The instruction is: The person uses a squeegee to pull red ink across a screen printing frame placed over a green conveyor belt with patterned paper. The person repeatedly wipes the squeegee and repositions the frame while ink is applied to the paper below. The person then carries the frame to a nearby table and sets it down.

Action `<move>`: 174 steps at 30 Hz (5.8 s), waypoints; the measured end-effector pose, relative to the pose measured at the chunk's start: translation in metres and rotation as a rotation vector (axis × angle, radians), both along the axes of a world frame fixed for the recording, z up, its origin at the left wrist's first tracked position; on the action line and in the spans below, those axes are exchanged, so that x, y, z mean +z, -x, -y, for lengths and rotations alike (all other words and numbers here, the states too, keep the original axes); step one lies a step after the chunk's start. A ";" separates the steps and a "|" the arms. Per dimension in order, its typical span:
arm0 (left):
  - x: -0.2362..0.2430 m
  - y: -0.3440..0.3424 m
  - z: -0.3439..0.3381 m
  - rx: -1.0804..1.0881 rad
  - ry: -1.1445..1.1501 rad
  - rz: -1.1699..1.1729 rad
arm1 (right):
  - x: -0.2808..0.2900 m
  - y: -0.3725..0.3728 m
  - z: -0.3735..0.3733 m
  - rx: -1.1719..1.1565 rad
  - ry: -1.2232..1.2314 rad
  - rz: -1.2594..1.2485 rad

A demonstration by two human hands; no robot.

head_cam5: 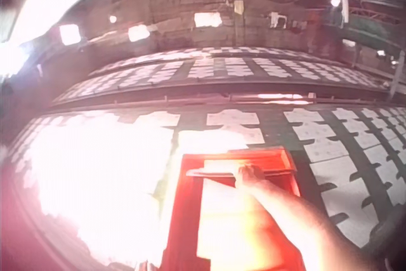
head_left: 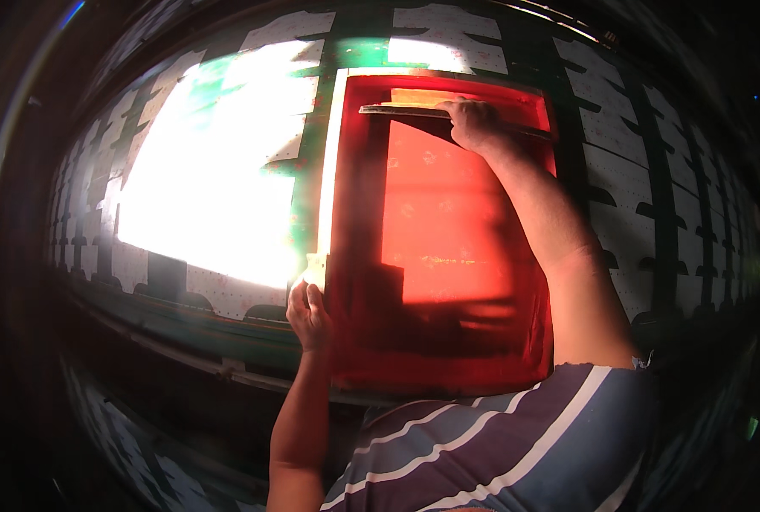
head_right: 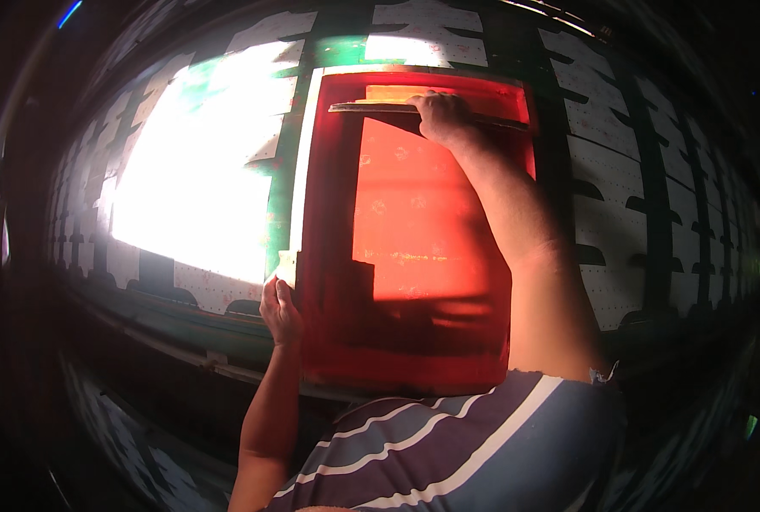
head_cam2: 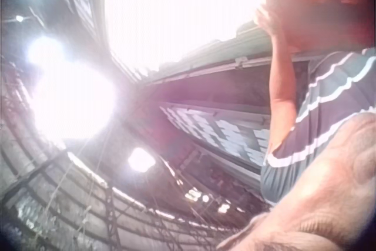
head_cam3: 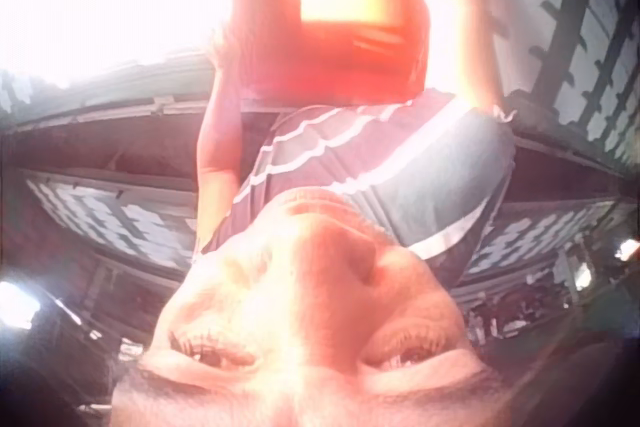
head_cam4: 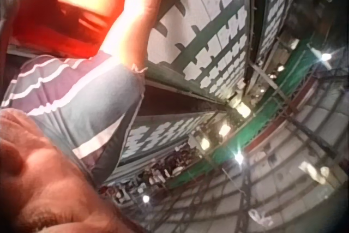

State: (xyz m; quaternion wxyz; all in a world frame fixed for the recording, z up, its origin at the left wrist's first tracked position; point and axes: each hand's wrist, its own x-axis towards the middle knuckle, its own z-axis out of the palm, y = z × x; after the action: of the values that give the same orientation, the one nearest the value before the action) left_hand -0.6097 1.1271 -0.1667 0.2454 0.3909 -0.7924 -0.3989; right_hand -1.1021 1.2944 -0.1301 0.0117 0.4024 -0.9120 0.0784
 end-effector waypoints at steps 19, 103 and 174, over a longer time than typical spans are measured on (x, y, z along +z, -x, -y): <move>0.010 0.006 -0.004 0.026 -0.012 0.063 | 0.046 0.025 0.006 0.029 -0.204 0.295; 0.043 0.054 -0.052 -0.102 -0.227 -0.026 | 0.021 -0.347 -0.433 -0.582 0.689 0.112; -0.007 0.179 -0.487 -0.138 -0.058 -0.037 | 0.081 -0.300 -0.641 -0.014 0.044 0.300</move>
State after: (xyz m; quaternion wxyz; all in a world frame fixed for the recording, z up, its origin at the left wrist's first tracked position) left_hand -0.7891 1.6140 -0.1738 0.2206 0.3349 -0.8009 -0.4446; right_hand -0.8024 1.9353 -0.0491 -0.1152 0.3796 -0.9043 0.1576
